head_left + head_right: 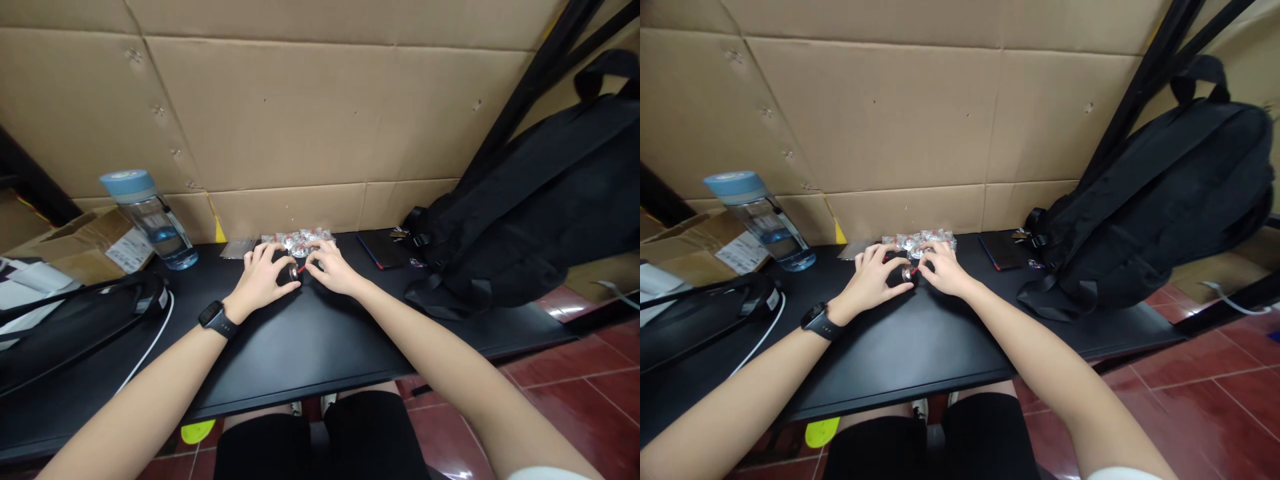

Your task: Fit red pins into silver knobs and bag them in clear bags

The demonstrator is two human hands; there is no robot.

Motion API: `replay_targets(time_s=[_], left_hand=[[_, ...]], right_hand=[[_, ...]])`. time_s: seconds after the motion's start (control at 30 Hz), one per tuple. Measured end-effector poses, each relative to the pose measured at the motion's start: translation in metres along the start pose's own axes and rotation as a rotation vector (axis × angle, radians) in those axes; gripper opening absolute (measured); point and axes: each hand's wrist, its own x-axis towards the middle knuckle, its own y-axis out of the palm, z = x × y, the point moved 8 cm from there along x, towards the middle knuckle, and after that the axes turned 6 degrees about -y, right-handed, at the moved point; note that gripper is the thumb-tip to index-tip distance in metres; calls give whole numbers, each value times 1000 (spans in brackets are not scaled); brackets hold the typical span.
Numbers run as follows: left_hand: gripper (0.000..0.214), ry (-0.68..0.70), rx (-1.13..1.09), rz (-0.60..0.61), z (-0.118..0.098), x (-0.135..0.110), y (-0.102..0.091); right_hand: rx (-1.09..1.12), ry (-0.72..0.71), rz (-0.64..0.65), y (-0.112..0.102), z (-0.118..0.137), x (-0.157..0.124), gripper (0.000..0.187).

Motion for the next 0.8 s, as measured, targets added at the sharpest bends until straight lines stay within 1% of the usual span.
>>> replay_targets(time_s=[0.13,0.37,0.47,0.6,0.7,0.8], left_hand=[[39,11,-16,92,0,-2,13],[36,17,-54,185,3,-6,26],[35,30,-70,222,3,-7,29],[37,26,-72,220,5,-7,30],[38,18,-83,222,6,-8,31],[40,23,-74,242,6,-8,34]], right_hand=[[-59,-25,45,7,4,-1,11],[-78,-13,71,13,0,-2,12],[-82,0,67,11,-2,-1,14],[-85,14,53,6,-8,1,12],[-113,38,40,0,-18,1,11],[-165,74,67,-5,-32,0,8]])
